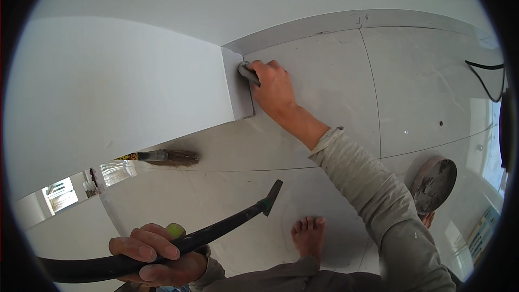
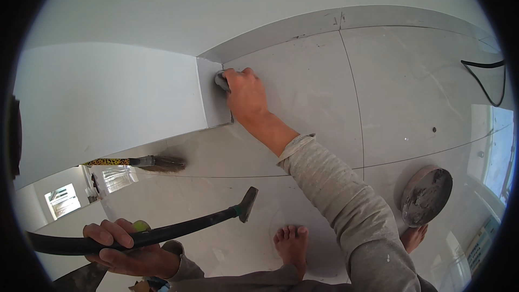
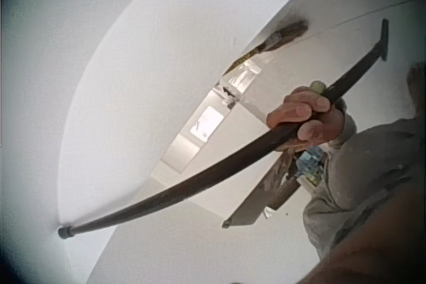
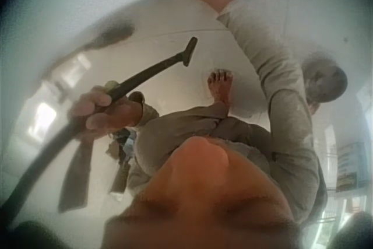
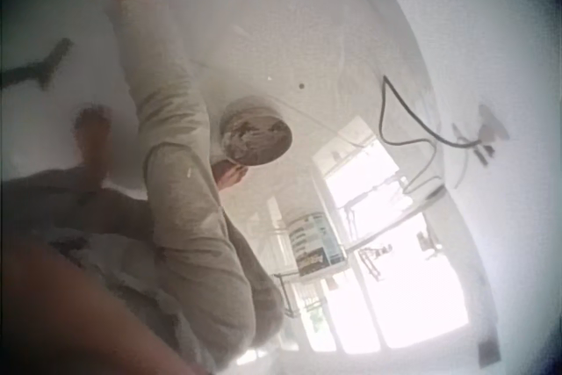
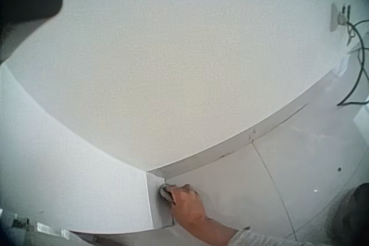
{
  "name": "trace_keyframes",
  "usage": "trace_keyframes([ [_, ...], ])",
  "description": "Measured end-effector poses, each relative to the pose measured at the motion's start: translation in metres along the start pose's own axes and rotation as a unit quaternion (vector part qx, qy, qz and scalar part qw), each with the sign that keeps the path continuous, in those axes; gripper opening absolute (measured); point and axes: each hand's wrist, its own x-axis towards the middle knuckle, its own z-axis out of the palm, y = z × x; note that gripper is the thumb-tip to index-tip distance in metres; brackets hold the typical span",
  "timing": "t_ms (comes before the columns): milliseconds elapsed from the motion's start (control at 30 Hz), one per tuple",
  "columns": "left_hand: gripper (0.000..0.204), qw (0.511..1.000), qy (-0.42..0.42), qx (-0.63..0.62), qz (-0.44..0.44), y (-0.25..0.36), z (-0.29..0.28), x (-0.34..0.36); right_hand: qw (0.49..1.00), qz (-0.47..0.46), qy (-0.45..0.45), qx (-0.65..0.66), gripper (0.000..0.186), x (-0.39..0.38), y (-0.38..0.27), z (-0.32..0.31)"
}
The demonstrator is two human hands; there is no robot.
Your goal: The person applies grout to tile joints using a small putty knife and a flexible rubber float, scooping material from a bowl and pressing it into the gaps between floor tiles and along the wall base.
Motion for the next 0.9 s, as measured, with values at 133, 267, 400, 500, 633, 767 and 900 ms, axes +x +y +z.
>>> trace_keyframes([
  [133,0.038,1.0,0.001,-0.003,0.003,-0.006,0.002,-0.003,0.999,0.022,-0.032,0.007,0.043,-0.073,-0.006,0.005],
  [267,0.038,1.0,-0.001,-0.003,0.008,-0.005,0.0,-0.002,0.991,0.071,-0.108,0.039,0.036,-0.122,-0.01,-0.018],
  [400,0.038,1.0,-0.003,-0.01,0.009,-0.006,-0.004,-0.003,0.988,0.119,-0.059,0.08,0.027,-0.11,-0.014,-0.029],
  [500,0.038,1.0,-0.005,-0.003,0.012,-0.003,-0.006,-0.001,0.996,0.069,0.011,0.061,0.029,-0.066,-0.01,-0.03],
  [633,0.038,1.0,-0.019,-0.015,0.013,-0.005,-0.004,-0.001,0.999,0.008,-0.036,-0.006,0.029,-0.049,-0.002,-0.015],
  [767,0.036,1.0,-0.003,-0.007,-0.006,-0.008,0.0,0.0,0.996,0.013,-0.092,-0.001,0.029,-0.097,-0.009,-0.015],
  [900,0.038,0.999,0.016,-0.015,-0.025,-0.005,0.001,0.0,0.995,0.081,-0.054,0.033,0.032,-0.057,-0.015,-0.029],
])
